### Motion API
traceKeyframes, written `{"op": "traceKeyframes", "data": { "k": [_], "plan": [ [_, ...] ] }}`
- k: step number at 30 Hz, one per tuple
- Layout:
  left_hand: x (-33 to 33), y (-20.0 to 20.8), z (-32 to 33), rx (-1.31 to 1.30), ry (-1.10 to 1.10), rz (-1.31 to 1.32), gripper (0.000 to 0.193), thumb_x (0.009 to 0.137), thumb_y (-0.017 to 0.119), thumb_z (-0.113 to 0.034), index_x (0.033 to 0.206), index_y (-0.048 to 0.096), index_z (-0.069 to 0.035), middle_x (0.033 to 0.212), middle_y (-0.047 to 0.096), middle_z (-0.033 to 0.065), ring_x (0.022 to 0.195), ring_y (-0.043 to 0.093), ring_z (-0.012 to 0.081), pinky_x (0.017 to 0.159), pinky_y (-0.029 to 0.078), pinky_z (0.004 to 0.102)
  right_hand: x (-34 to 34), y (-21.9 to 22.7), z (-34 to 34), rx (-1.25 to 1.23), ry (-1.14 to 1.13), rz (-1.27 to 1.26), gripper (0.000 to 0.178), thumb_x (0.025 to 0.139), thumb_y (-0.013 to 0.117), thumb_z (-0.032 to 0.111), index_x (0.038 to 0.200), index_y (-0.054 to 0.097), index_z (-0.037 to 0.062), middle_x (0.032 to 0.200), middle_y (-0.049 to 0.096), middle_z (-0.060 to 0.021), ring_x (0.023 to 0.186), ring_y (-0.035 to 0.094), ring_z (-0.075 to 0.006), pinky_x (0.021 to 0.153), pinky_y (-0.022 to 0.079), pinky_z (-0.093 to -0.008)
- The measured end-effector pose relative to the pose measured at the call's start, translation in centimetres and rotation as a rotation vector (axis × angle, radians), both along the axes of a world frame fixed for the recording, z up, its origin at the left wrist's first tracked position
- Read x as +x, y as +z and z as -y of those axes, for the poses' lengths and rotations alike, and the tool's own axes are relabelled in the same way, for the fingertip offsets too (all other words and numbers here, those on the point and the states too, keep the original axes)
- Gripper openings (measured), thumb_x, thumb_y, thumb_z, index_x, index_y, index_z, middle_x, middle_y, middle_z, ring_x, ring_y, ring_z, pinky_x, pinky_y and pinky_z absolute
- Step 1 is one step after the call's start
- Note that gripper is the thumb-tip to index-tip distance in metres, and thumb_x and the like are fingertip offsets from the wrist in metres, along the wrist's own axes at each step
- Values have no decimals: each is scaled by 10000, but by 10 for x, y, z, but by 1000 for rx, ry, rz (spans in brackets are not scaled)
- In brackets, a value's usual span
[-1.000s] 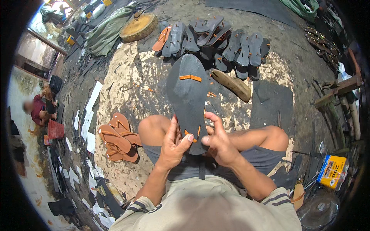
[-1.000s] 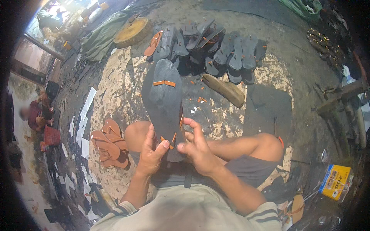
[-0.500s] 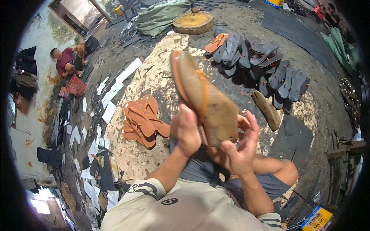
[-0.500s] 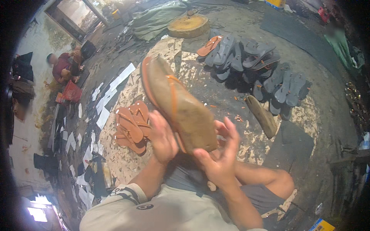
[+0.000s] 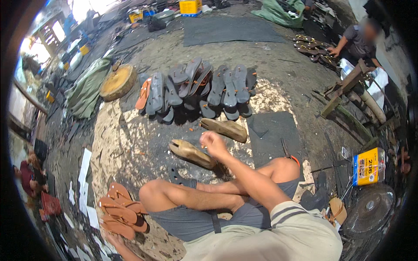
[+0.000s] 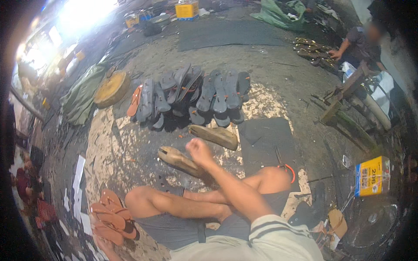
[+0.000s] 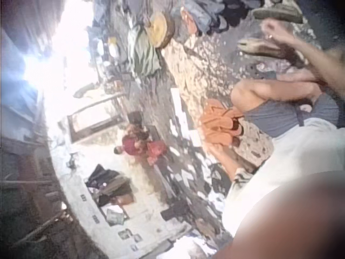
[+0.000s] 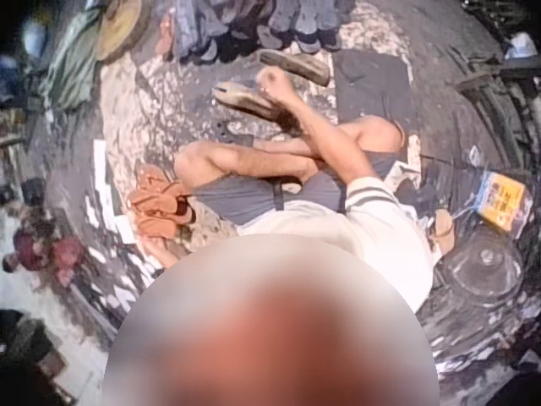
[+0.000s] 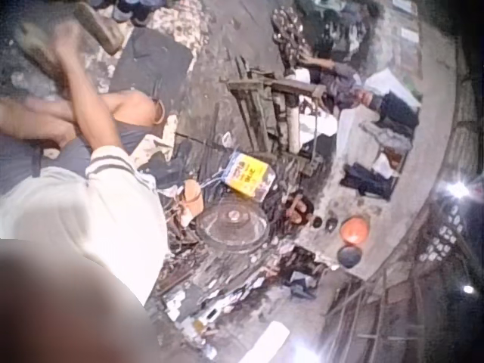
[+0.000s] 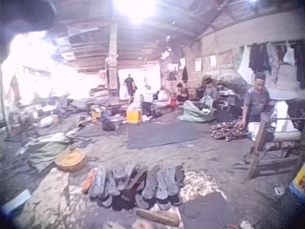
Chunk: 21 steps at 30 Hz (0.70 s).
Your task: The person sits on the floor and repeatedly picks up flip-flop soles and straps, then presses the straps into the soles to assemble them. The person handles multiple flip-flops one at a time, turning them over and pressing the straps into place.
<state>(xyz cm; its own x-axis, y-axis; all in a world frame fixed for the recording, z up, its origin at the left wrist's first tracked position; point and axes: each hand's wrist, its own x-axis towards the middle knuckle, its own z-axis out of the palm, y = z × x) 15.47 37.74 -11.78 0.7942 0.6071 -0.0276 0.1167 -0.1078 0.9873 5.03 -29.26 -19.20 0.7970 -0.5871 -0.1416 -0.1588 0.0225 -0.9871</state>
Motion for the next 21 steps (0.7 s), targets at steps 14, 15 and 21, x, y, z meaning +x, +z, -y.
{"op": "traceKeyframes", "data": {
  "k": [14, 15, 21],
  "plan": [
    [-41, 99, 271, -292, -576, 297, 500, 1040, 564, -233, 1472, 511, 13, 1472, 522, 198, 1347, 517, 255, 1090, 457, 358, -11, 82, 90, 733, -237, 578, 140, 991, 680, 165, 1051, 600, 68, 928, 661, -56, 776, 666, -197, 758, 620, -391],
    [-41, 107, 309, -212, -773, 115, 504, 1028, 576, -198, 1481, 503, 10, 1477, 520, 200, 1349, 516, 250, 1104, 445, 364, -31, 96, 42, 704, -110, 484, 135, 996, 677, 170, 1075, 606, 86, 959, 659, -27, 818, 662, -180, 794, 600, -386],
    [-63, 117, 411, 452, -1106, 416, 650, 974, 676, -257, 1532, 437, -25, 1477, 539, 212, 1299, 586, 294, 1055, 500, 417, -148, 119, -95, 135, 604, -62, 520, 1034, 661, 280, 1464, 513, 27, 1193, 664, -55, 1017, 634, -123, 916, 535, -301]
  ]
}}
